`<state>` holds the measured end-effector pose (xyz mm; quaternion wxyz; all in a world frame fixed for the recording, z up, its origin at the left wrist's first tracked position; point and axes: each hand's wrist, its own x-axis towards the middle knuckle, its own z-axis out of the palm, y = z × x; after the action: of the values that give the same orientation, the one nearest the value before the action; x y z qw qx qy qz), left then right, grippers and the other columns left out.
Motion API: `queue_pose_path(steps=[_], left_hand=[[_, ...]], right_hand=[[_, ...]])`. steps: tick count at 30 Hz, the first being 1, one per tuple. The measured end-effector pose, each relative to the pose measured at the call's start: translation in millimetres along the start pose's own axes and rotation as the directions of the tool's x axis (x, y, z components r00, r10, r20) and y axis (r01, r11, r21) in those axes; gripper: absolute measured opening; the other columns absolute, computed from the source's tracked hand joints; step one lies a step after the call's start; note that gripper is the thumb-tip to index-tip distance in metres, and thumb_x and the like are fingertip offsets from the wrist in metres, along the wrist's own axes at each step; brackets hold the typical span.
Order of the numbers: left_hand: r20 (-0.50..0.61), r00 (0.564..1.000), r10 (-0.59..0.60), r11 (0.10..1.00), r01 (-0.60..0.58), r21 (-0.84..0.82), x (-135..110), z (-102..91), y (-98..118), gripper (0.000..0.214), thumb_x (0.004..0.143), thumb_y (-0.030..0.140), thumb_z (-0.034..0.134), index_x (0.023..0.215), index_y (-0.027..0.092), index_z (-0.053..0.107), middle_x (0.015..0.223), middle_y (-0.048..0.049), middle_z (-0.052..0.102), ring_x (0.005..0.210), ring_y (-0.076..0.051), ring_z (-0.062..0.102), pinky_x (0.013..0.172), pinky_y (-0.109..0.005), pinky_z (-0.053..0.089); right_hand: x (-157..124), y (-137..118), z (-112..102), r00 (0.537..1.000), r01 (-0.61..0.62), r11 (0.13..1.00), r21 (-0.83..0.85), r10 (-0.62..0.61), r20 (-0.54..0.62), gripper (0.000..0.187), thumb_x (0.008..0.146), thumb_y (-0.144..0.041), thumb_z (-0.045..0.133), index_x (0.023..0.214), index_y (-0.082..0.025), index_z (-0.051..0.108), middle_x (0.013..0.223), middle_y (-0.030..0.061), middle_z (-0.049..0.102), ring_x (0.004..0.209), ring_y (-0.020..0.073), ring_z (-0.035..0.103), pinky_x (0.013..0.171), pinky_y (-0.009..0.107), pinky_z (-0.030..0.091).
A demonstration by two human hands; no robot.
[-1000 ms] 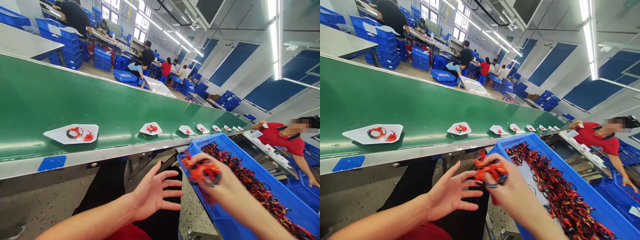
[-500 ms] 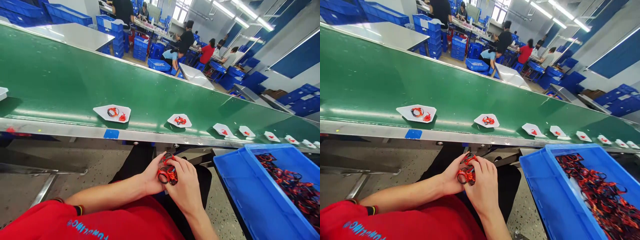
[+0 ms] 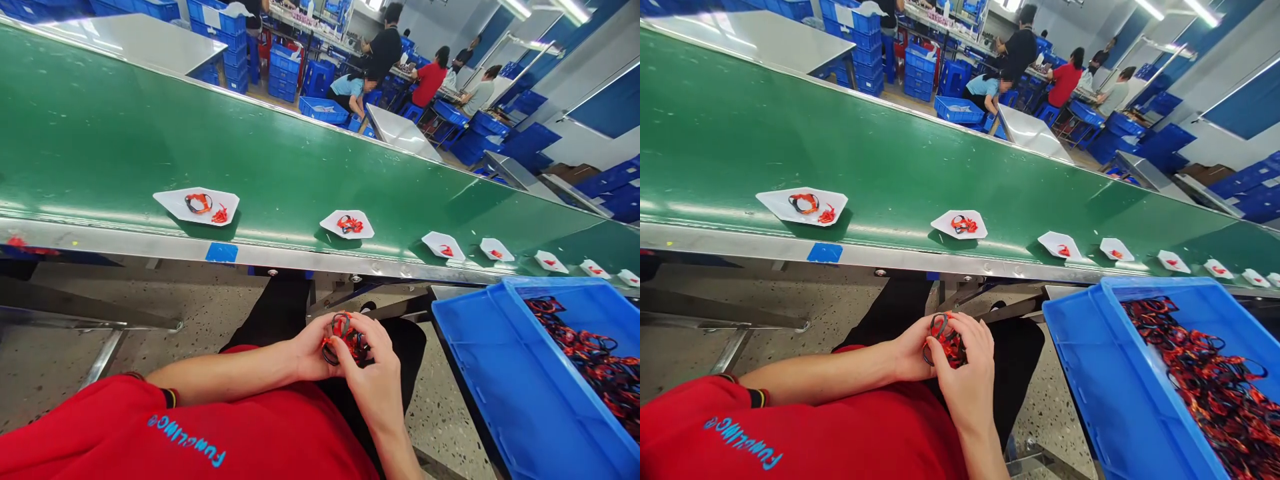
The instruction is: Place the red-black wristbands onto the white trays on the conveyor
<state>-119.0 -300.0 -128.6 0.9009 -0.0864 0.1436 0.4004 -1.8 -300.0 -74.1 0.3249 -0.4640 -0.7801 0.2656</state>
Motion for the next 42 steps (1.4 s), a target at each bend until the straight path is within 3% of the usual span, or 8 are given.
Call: queue_pose_path(steps=[3,7,12,21,28,33,38,42], left_hand=[[0.005,1.0,-0.019,1.0,0.019,0.019,-3,0.8,-1,0.026,0.078,0.034,0.057,0.094,0.015,0.063,0.086,-0.0056,0.069,0.082,-0.021,0.063,0.086,-0.039,0.042],[0.007,1.0,-0.017,0.999,0.017,0.035,-5,3.1,1,0.034,0.08,0.037,0.056,0.106,0.016,0.061,0.095,-0.0079,0.07,0.093,-0.027,0.064,0.095,-0.055,0.035],[-0.052,0.999,-0.006,1.0,0.008,0.028,-3,3.8,3,0.041,0.078,0.035,0.06,0.115,0.015,0.057,0.099,-0.0092,0.07,0.101,-0.031,0.062,0.096,-0.056,0.036],[-0.067,0.997,0.024,0.999,-0.021,0.044,-6,7.7,4,0.048,0.079,0.036,0.059,0.122,0.016,0.052,0.111,-0.0106,0.066,0.11,-0.032,0.057,0.096,-0.055,0.037],[0.006,0.996,0.09,0.996,-0.09,-0.005,-7,10.6,7,0.048,0.082,0.036,0.055,0.126,0.016,0.049,0.107,-0.0133,0.067,0.103,-0.03,0.061,0.097,-0.055,0.036],[0.075,0.986,0.146,0.989,-0.143,-0.039,-9,18.2,11,0.05,0.084,0.037,0.051,0.131,0.018,0.044,0.116,-0.0141,0.062,0.112,-0.031,0.055,0.097,-0.054,0.035],[0.117,0.973,0.199,0.979,-0.192,-0.071,-13,20.7,14,0.048,0.085,0.036,0.049,0.13,0.02,0.045,0.119,-0.0128,0.06,0.116,-0.031,0.052,0.099,-0.055,0.033],[0.114,0.964,0.239,0.97,-0.232,-0.078,-15,20.6,18,0.045,0.086,0.036,0.049,0.128,0.02,0.048,0.119,-0.0122,0.061,0.116,-0.03,0.052,0.099,-0.056,0.032]], right_hand=[[1,-2,-1,0.978,-0.195,0.927,0.321,0.208,-0.007,0.028,0.08,-0.034,0.062,0.105,-0.024,0.062,0.119,0.0095,0.061,0.113,0.0273,0.053,0.098,0.05,0.038],[6,3,-16,0.898,-0.294,0.47,0.832,0.434,0.072,0.029,0.087,-0.043,0.047,0.1,-0.023,0.064,0.117,0.009,0.064,0.114,0.0267,0.055,0.095,0.049,0.042],[11,14,-31,0.866,-0.28,0.202,0.939,0.476,0.156,0.035,0.089,-0.045,0.039,0.1,-0.026,0.067,0.114,0.0059,0.066,0.117,0.0241,0.053,0.102,0.05,0.036],[7,28,-31,0.912,-0.245,0.363,0.899,0.401,0.087,0.031,0.084,-0.043,0.045,0.101,-0.027,0.065,0.117,0.0083,0.064,0.114,0.0277,0.055,0.095,0.052,0.04],[20,29,-34,0.921,-0.28,0.518,0.809,0.381,0.074,0.035,0.085,-0.039,0.049,0.115,-0.023,0.056,0.121,0.0114,0.061,0.096,0.0223,0.062,0.079,0.039,0.05],[84,31,-45,0.972,-0.087,0.957,0.276,0.142,-0.189,0.034,0.081,-0.033,0.059,0.113,-0.02,0.057,0.112,0.0096,0.064,0.099,0.0211,0.059,0.08,0.034,0.048],[162,53,-62,0.939,-0.029,0.985,-0.17,-0.032,-0.342,0.045,0.077,-0.033,0.06,0.117,-0.013,0.055,0.114,0.0138,0.061,0.103,0.0251,0.057,0.086,0.041,0.045],[147,41,-63,0.954,-0.013,0.976,-0.217,-0.053,-0.296,0.052,0.076,-0.035,0.062,0.123,-0.015,0.05,0.125,0.0143,0.054,0.108,0.0266,0.053,0.09,0.042,0.043]])
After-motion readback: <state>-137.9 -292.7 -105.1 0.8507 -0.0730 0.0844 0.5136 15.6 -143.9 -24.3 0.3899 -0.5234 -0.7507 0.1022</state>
